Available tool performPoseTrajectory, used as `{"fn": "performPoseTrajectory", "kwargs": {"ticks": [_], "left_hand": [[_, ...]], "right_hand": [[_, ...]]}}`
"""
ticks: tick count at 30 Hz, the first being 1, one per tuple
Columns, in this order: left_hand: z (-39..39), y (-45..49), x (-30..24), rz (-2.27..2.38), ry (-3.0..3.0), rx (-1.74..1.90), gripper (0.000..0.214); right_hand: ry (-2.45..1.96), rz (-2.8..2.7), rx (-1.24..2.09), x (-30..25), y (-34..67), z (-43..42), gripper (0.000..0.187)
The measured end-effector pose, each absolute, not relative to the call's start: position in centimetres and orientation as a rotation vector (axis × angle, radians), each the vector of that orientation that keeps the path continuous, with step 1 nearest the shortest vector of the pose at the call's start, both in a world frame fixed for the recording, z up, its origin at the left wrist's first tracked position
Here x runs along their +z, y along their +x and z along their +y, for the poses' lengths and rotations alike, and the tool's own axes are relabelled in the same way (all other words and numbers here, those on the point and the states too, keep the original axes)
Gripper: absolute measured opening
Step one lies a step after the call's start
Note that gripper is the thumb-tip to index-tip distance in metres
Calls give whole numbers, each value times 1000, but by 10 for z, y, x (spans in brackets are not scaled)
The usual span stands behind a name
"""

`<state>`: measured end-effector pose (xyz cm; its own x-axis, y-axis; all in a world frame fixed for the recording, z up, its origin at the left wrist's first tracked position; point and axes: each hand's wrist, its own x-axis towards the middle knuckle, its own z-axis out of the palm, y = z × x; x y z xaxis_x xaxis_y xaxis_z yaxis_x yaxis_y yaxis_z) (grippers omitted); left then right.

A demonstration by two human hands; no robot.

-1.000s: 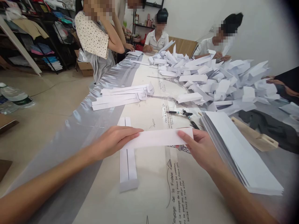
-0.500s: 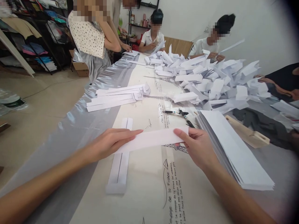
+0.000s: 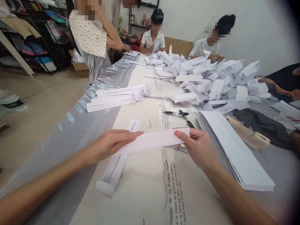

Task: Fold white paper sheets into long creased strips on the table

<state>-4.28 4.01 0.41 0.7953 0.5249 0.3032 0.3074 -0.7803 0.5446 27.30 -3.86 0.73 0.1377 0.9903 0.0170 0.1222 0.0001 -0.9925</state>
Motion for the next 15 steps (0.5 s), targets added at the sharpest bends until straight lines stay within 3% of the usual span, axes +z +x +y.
{"fn": "performPoseTrajectory", "kwargs": {"ticks": [7, 15], "left_hand": [[40, -44, 5, 587, 2510, 646, 41], [40, -49, 6, 552, 2569, 686, 43]], "right_hand": [[-1338, -1200, 1046, 5, 275, -39, 31], [-1318, -1107, 932, 7, 282, -39, 12]]}}
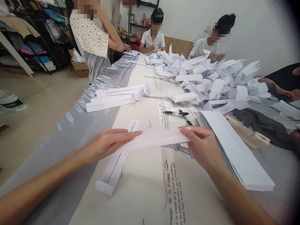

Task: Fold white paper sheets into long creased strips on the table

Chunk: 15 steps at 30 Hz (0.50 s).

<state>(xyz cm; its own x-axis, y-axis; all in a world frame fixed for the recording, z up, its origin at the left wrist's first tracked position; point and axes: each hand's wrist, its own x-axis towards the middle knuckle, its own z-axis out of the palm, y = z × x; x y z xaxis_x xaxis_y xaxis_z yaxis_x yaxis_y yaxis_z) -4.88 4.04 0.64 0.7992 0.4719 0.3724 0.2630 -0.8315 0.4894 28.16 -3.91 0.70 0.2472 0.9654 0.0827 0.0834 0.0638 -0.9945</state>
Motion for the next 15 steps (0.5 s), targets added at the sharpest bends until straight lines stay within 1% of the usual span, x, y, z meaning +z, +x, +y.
{"fn": "performPoseTrajectory", "kwargs": {"ticks": [2, 7, 15], "left_hand": [[42, -50, 7, 563, 2575, 682, 42], [46, -51, 5, 567, 2572, 685, 42], [50, -54, 3, 547, 2582, 690, 41]], "right_hand": [[-1327, -1066, 904, 6, 283, -37, 11], [-1334, -1004, 951, 3, 285, -34, 16], [-1385, -1045, 993, 3, 288, -35, 22]]}}
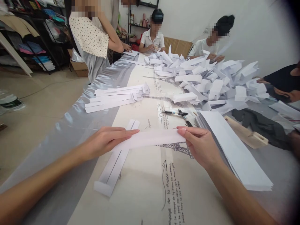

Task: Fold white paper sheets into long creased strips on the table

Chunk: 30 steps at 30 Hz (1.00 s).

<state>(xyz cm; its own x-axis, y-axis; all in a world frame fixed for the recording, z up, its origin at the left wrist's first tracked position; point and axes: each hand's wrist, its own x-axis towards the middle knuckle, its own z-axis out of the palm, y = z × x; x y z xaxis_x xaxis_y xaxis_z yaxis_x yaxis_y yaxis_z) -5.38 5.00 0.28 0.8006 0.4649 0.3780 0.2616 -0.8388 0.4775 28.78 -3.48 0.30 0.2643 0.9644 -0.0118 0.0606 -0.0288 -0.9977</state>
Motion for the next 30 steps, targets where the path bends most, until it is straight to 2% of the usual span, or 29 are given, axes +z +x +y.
{"fn": "performPoseTrajectory", "kwargs": {"ticks": [10, 17, 25, 30], "left_hand": [[54, -57, 2, 507, 2566, 677, 42], [53, -56, 4, 502, 2553, 660, 42], [55, -58, 8, 522, 2596, 591, 40], [61, -61, 16, 473, 2929, 722, 34]], "right_hand": [[-1452, -1144, 966, 5, 291, -35, 27], [-1353, -1070, 1007, 1, 289, -32, 24], [-1443, -1110, 946, 1, 291, -31, 24], [-1402, -1412, 760, 7, 292, -31, 8]]}}
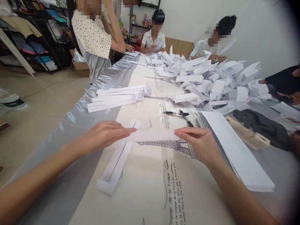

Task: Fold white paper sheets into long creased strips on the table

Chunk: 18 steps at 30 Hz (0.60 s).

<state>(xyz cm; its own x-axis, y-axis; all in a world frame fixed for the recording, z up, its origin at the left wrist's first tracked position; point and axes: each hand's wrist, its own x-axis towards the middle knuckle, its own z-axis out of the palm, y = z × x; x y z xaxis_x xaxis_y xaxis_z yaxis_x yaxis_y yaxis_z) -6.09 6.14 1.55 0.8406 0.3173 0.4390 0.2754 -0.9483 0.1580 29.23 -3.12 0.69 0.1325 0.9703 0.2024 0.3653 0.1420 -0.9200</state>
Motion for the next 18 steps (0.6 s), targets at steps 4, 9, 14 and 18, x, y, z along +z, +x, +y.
{"fn": "performPoseTrajectory", "kwargs": {"ticks": [4, 9, 14, 18], "left_hand": [[64, -62, 14, 377, 3200, 817, 28], [58, -54, -3, 351, 3280, 797, 24], [52, -45, -12, 452, 3168, 677, 25], [56, -46, -14, 389, 3032, 674, 25]], "right_hand": [[-1176, -1910, 489, 8, 299, -29, 12], [-1075, -2303, 338, 4, 311, -28, 21], [-1241, -2518, 283, 5, 307, -35, 33], [-1236, -2588, 298, 7, 300, -39, 40]]}}
